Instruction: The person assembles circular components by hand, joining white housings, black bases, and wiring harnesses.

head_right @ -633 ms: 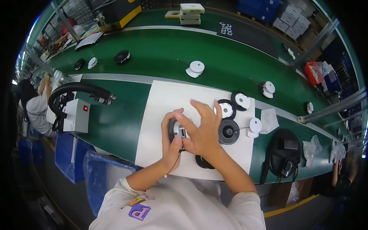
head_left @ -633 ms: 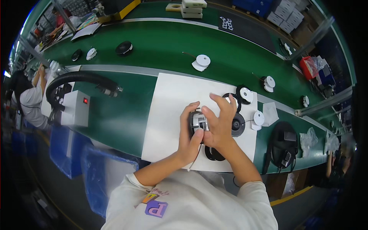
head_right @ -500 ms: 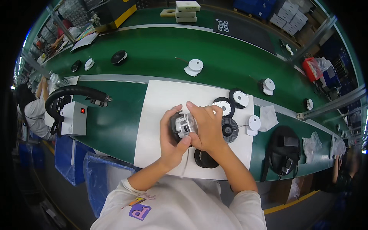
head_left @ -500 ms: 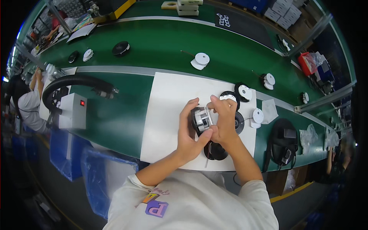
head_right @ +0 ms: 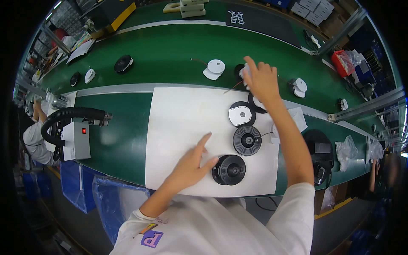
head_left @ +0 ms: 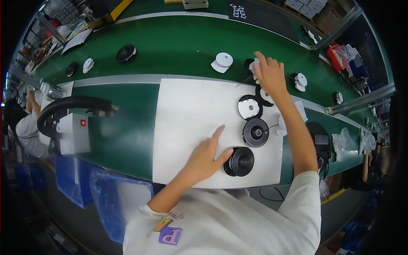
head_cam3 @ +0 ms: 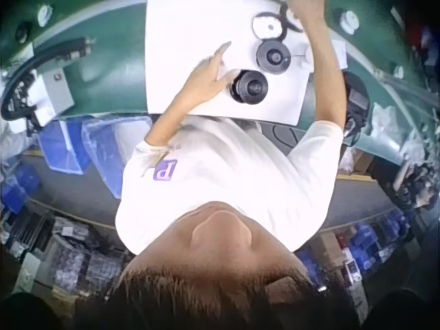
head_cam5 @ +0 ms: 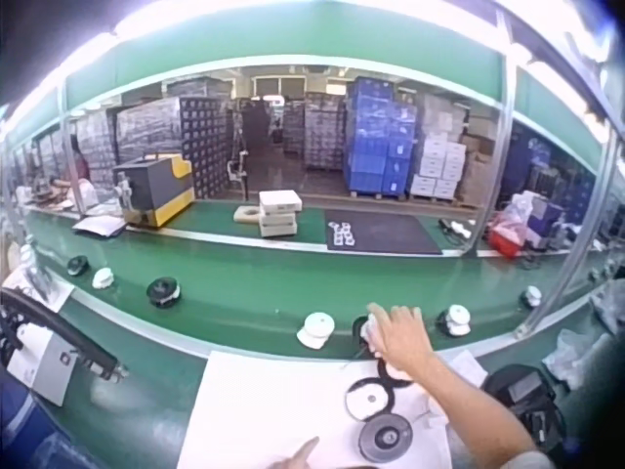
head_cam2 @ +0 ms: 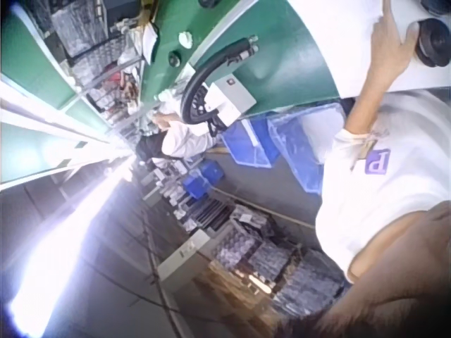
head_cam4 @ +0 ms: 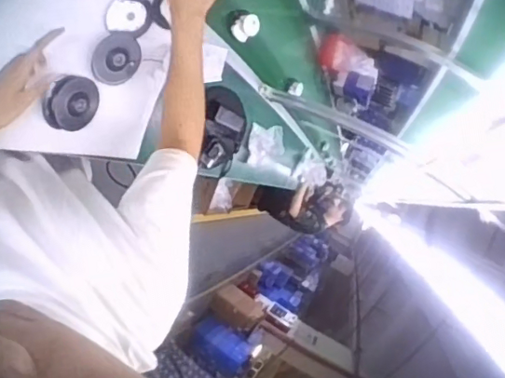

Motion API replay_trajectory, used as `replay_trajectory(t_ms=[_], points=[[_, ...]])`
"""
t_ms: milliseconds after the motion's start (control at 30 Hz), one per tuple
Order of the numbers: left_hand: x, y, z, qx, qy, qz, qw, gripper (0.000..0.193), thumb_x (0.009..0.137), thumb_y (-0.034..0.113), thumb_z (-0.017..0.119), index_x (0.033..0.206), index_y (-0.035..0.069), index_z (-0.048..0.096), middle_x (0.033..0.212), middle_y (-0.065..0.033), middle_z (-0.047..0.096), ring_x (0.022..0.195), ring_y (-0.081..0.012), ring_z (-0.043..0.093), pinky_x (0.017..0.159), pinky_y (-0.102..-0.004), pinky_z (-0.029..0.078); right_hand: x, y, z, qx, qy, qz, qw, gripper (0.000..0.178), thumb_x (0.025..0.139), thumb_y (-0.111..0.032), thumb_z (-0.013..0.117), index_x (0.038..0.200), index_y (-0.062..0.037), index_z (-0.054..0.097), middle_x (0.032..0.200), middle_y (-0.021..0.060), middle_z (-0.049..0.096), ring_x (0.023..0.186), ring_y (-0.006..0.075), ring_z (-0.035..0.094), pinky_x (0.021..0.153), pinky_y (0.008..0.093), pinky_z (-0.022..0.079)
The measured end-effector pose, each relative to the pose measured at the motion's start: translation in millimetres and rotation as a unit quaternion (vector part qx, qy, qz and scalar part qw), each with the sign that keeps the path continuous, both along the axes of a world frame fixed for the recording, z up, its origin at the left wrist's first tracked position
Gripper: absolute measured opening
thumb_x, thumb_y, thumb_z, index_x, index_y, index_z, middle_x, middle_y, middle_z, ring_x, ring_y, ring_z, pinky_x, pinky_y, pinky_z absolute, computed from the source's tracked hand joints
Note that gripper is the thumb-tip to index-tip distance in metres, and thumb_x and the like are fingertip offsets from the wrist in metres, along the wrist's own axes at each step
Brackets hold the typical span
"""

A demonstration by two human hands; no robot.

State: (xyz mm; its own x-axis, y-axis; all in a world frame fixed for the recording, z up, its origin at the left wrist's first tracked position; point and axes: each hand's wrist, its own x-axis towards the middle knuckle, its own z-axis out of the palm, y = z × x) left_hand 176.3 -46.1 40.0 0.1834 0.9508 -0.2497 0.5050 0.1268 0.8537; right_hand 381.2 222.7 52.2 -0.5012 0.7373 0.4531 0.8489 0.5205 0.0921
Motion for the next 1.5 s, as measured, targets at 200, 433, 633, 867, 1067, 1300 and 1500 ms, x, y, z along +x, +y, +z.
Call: replay_trajectory(t_ms=[200,433,633,867,1067,1300,1500], points=[[19.1,-15.6,-17.1,-0.016,-0.017,0.006,1.000,0.084,0.088,0.036,0.071,0.153,0.008,0.025,0.093,-0.0186,0.065,0.089,-0.0329,0.063,0.082,-0.0396,0.050,38.5,80.7,-50.9,0.062,-0.122,-0.126,0.982,0.046,0.094,-0.037,0.055,0.136,-0.0193,0.048,0.093,0.0161,0.065,0.089,0.0329,0.062,0.080,0.0475,0.042],[34.3,-6.2,-11.6,0.293,0.120,-0.123,0.940,0.081,0.078,0.041,0.078,0.146,0.019,0.041,0.139,-0.0232,0.040,0.130,-0.0411,0.039,0.104,-0.0580,0.034,-67.7,58.6,-20.5,-0.025,-0.026,-0.015,0.999,0.042,0.096,-0.045,0.050,0.128,-0.0191,0.055,0.100,0.0191,0.068,0.094,0.0309,0.065,0.085,0.0473,0.043],[66.5,1.0,-23.3,0.259,0.191,-0.298,0.899,0.074,0.074,0.040,0.079,0.141,0.028,0.050,0.152,-0.0265,0.029,0.138,-0.0423,0.031,0.109,-0.0680,0.023,-115.7,60.1,-25.8,-0.266,-0.133,-0.125,0.947,0.047,0.098,-0.048,0.047,0.130,-0.0142,0.053,0.109,0.0163,0.069,0.101,0.0276,0.068,0.080,0.0438,0.052],[73.8,-10.6,-31.9,0.300,0.224,-0.233,0.898,0.052,0.080,0.039,0.072,0.129,0.024,0.060,0.138,-0.0277,0.041,0.125,-0.0410,0.040,0.094,-0.0533,0.039,-90.2,66.7,-39.2,-0.235,-0.079,-0.129,0.960,0.056,0.097,-0.045,0.050,0.143,-0.0135,0.041,0.113,0.0227,0.065,0.103,0.0370,0.067,0.085,0.0478,0.055],[77.5,-20.7,-39.1,0.298,0.222,-0.164,0.914,0.044,0.083,0.042,0.069,0.123,0.024,0.062,0.137,-0.0312,0.041,0.124,-0.0466,0.040,0.090,-0.0536,0.039,-80.9,15.5,46.0,-0.217,0.104,-0.010,0.970,0.055,0.095,-0.039,0.054,0.144,-0.0188,0.040,0.107,0.0306,0.063,0.091,0.0430,0.067,0.084,0.0491,0.053],[20.7,-19.7,8.0,0.347,-0.077,-0.024,0.934,0.043,0.091,0.045,0.059,0.126,0.019,0.058,0.136,-0.0227,0.047,0.123,-0.0395,0.047,0.095,-0.0520,0.042,-65.7,-73.0,106.8,-0.316,0.415,0.171,0.836,0.047,0.102,-0.042,0.044,0.142,-0.0187,0.041,0.101,0.0116,0.065,0.087,0.0193,0.064,0.077,0.0281,0.049],[-121.4,11.3,-48.4,0.021,-0.813,0.267,0.517,0.056,0.098,0.057,0.035,0.126,0.013,0.057,0.133,-0.0225,0.049,0.130,-0.0421,0.042,0.096,-0.0531,0.044,-90.7,-115.0,75.4,-0.490,0.601,0.194,0.601,0.050,0.106,-0.051,0.026,0.141,-0.0191,0.043,0.100,0.0019,0.065,0.086,0.0098,0.063,0.065,0.0213,0.049]])
